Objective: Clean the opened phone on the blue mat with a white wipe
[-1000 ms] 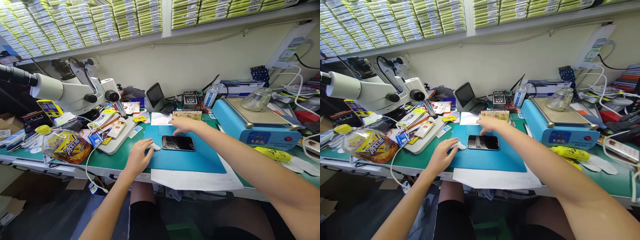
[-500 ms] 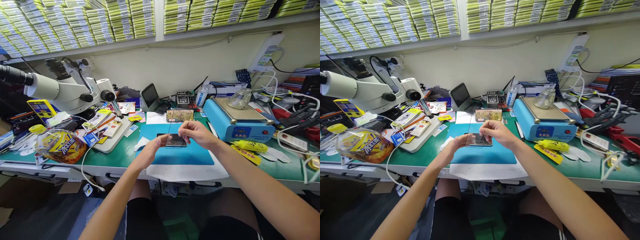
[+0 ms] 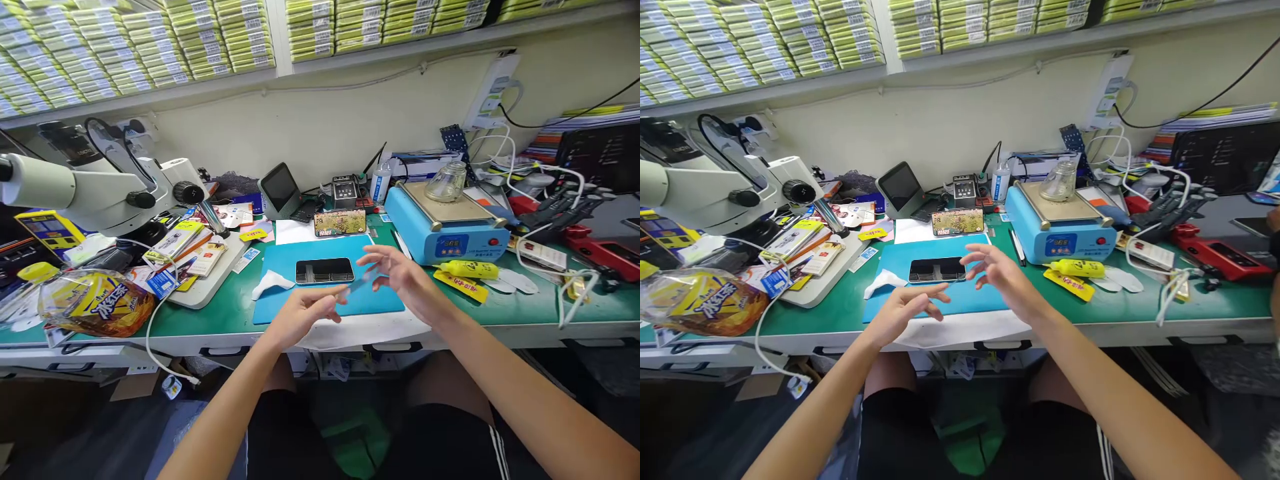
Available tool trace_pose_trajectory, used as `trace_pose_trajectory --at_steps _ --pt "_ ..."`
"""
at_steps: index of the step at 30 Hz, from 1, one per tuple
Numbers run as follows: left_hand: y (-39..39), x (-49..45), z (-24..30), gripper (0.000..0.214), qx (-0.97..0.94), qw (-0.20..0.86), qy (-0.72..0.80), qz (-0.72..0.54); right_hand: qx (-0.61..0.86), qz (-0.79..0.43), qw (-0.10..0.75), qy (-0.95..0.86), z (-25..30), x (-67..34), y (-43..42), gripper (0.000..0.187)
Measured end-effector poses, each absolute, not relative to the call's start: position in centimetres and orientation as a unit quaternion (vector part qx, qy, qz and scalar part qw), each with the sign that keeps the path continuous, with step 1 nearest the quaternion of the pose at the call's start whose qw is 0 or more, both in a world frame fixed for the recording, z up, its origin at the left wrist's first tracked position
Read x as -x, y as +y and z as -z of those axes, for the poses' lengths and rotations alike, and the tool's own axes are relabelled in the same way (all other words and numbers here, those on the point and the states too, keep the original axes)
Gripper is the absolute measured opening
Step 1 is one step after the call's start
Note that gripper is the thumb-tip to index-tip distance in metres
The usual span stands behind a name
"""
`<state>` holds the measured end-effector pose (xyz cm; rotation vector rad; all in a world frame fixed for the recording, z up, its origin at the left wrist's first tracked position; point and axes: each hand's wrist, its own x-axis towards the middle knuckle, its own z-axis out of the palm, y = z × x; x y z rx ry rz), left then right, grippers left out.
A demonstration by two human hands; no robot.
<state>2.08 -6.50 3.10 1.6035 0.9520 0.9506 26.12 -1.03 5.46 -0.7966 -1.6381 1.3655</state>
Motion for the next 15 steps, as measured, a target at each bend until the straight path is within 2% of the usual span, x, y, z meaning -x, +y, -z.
trace_pose_trajectory --at_steps 2,5,8,12,15 --pt "-6.9 -1.6 -2.8 0.052 -0.714 0.366 0.439 -0.405 0.308 -0.534 0.422 -0.665 -5.2 -27.2 -1.2 0.09" --pt "-7.4 -1.4 -2.1 0.049 -0.776 0.2 0.443 -0.402 0.309 -0.494 0.395 -0.71 -4.4 -28.0 -1.7 0.073" --pt "-7.4 -1.5 -1.3 0.05 -0.81 0.113 0.421 -0.392 0.329 -0.395 0.357 -0.78 -3.6 -28.2 -2.2 0.055" --pt "-6.1 -0.7 -0.3 0.052 -0.845 0.021 0.409 -0.344 0.328 -0.284 0.283 -0.856 -2.3 -28.3 -1.8 0.06" --pt "-3.8 1.0 -0.2 0.053 -0.873 -0.018 0.4 -0.278 0.314 -0.238 0.258 -0.882 -1.4 -27.3 0.0 0.056"
